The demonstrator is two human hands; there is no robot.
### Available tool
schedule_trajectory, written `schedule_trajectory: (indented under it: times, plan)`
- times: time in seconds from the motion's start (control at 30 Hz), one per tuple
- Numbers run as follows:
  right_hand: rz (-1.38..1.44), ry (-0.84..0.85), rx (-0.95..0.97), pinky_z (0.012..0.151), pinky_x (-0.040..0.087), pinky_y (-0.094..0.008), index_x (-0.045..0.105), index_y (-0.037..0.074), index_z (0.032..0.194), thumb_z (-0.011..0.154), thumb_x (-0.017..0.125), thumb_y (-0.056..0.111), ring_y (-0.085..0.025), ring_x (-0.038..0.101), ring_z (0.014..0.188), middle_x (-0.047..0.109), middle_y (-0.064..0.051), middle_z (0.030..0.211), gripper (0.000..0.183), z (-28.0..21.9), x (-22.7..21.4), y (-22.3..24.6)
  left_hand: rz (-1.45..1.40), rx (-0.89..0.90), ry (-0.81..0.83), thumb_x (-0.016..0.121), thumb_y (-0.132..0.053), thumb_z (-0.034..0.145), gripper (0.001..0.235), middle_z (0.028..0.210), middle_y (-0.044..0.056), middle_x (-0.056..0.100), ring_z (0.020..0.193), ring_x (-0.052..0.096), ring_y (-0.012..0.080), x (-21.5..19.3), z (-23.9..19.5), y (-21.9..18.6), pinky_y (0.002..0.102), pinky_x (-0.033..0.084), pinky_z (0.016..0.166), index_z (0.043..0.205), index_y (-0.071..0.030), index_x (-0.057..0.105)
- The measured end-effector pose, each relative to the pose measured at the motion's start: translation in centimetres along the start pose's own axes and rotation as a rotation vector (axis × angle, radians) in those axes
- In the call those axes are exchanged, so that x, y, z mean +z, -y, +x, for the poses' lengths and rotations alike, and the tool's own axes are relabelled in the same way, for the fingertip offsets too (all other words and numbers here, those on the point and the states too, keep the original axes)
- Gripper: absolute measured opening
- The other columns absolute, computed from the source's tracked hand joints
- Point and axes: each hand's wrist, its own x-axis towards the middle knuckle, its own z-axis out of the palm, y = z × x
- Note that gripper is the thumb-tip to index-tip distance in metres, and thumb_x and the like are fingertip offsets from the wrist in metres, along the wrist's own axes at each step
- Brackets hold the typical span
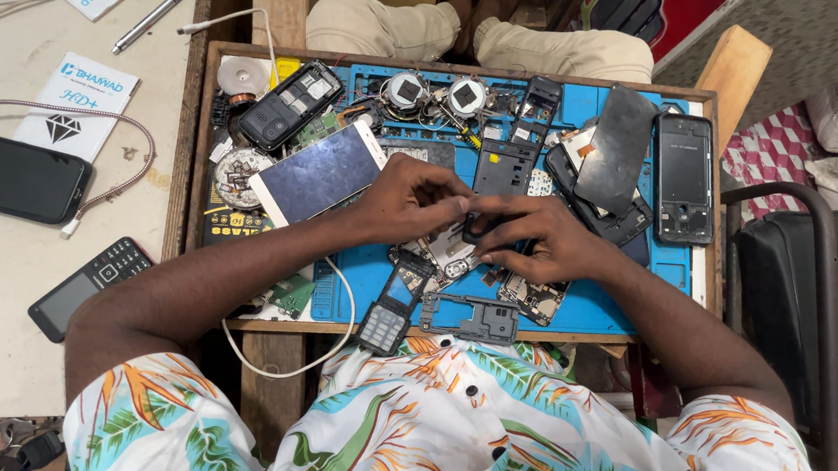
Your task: The person disassembles and reassembles a mobile phone using a screwdriver and a prying tool. They remove the back cover, unscrew internal components, and manipulate small parts on a cluttered workbench filled with other phone parts and tools.
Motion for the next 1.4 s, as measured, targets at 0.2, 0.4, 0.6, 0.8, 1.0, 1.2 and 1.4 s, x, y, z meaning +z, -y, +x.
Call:
schedule_trajectory:
  times: [0.2,0.4,0.6,0.8,1.0,1.2,1.4]
  plan:
    - [0.001,-0.003,0.013,0.09,0.062,-0.035,0.079,0.008,0.098,0.079,0.081,0.004,-0.023,0.075,0.105,0.063,-0.013,0.142,0.02,0.0,0.1,0.0,0.02,0.041,-0.006,0.071,-0.02,0.097,0.023,0.068,0.005,0.073,0.056,0.067,0.0057,0.2,0.0,-0.4,0.023,0.054,0.051,0.098,0.002,0.077]
    - [0.008,-0.006,-0.003,0.091,0.062,-0.036,0.079,0.007,0.101,0.08,0.08,0.003,-0.023,0.075,0.107,0.061,-0.013,0.145,0.022,0.0,0.0,0.0,-0.036,0.036,-0.01,0.063,-0.014,0.1,0.021,0.069,0.007,0.074,0.06,0.071,0.0077,0.1,0.0,0.1,0.024,0.057,0.053,0.1,0.004,0.075]
    - [0.037,-0.01,-0.007,0.092,0.062,-0.035,0.079,0.007,0.103,0.08,0.079,0.003,-0.023,0.074,0.108,0.059,-0.013,0.149,0.023,0.0,-0.2,0.0,-0.144,0.035,-0.008,0.06,-0.007,0.097,0.021,0.079,0.011,0.076,0.066,0.073,0.0106,0.1,0.2,0.2,0.027,0.061,0.059,0.105,0.005,0.074]
    - [0.054,-0.011,-0.024,0.101,0.061,-0.037,0.079,0.007,0.103,0.081,0.08,0.002,-0.026,0.071,0.12,0.052,-0.013,0.157,0.023,-0.5,-0.3,-0.8,-0.061,0.178,-0.023,0.06,-0.004,0.091,0.033,0.096,0.01,0.077,0.084,0.077,0.0109,-0.4,-0.1,0.9,0.026,0.064,0.076,0.121,0.002,0.072]
    - [-0.033,-0.028,-0.081,0.105,0.058,-0.038,0.08,0.01,0.103,0.08,0.083,0.004,-0.032,0.066,0.131,0.049,-0.014,0.158,0.025,0.1,-0.5,0.5,0.038,0.198,-0.072,0.08,-0.015,0.093,0.03,0.093,0.008,0.077,0.08,0.074,0.0086,-0.1,-0.4,-1.0,0.023,0.063,0.074,0.118,0.0,0.073]
    - [-0.056,0.0,-0.041,0.095,0.06,-0.035,0.081,0.012,0.104,0.081,0.082,0.004,-0.025,0.071,0.117,0.051,-0.015,0.157,0.025,-0.2,-0.4,0.2,-0.007,0.218,-0.098,0.084,-0.022,0.095,0.031,0.096,0.007,0.078,0.082,0.075,0.0076,0.1,-0.5,-1.6,0.022,0.063,0.073,0.117,-0.002,0.075]
    - [-0.258,-0.015,-0.157,0.1,0.059,-0.041,0.079,0.01,0.108,0.076,0.075,0.001,-0.037,0.066,0.128,0.056,-0.015,0.149,0.033,0.1,-0.1,0.0,0.104,0.275,-0.151,0.083,-0.022,0.098,0.025,0.09,0.006,0.079,0.079,0.074,0.0069,0.2,-0.5,-0.9,0.023,0.06,0.071,0.112,-0.003,0.078]
